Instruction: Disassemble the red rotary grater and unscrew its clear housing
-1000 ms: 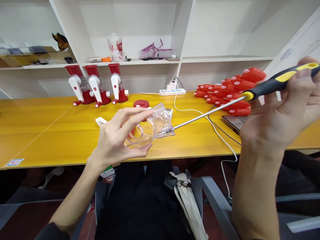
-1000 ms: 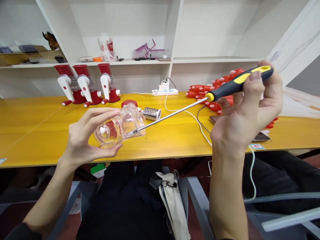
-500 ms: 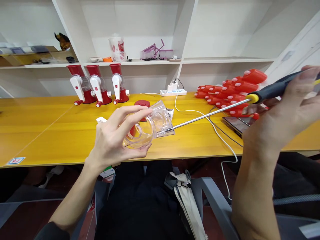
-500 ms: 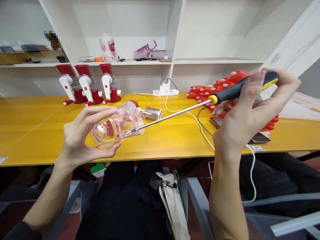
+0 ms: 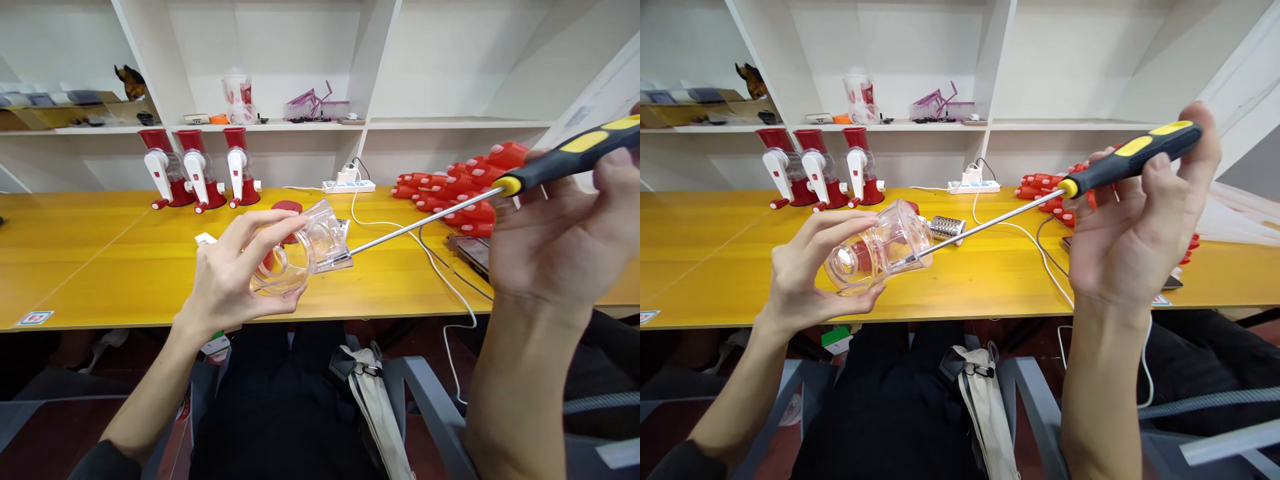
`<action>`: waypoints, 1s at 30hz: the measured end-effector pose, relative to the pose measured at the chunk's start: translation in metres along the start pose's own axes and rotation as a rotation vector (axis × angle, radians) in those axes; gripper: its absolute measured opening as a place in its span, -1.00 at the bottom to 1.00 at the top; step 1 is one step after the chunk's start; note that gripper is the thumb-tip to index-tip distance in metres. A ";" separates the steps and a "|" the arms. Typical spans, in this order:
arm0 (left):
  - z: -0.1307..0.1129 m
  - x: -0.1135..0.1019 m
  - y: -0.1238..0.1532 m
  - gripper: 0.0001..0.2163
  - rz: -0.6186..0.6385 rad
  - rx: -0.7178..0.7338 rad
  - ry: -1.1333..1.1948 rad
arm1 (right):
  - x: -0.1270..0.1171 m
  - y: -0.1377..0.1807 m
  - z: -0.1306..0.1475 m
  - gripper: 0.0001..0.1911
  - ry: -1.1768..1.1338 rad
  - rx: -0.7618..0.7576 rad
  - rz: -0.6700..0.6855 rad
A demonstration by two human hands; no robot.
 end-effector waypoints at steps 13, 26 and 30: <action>0.002 0.000 0.000 -0.42 0.008 -0.006 -0.037 | -0.017 -0.003 -0.015 -0.75 -0.072 0.079 -0.157; 0.002 0.001 0.000 -0.44 0.009 0.005 -0.040 | -0.017 0.002 -0.013 -0.83 -0.055 0.113 -0.195; 0.001 0.001 -0.001 -0.44 0.001 0.009 -0.042 | -0.021 0.000 -0.017 -0.80 -0.077 0.105 -0.206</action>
Point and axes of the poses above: each hand's wrist, its own y-axis away from the middle knuckle, its own x-axis out of the palm, z = x × y, the point moved 9 cm from there along -y, towards the middle knuckle, and after that the axes turned 14 degrees about y, right-handed, at the moved point
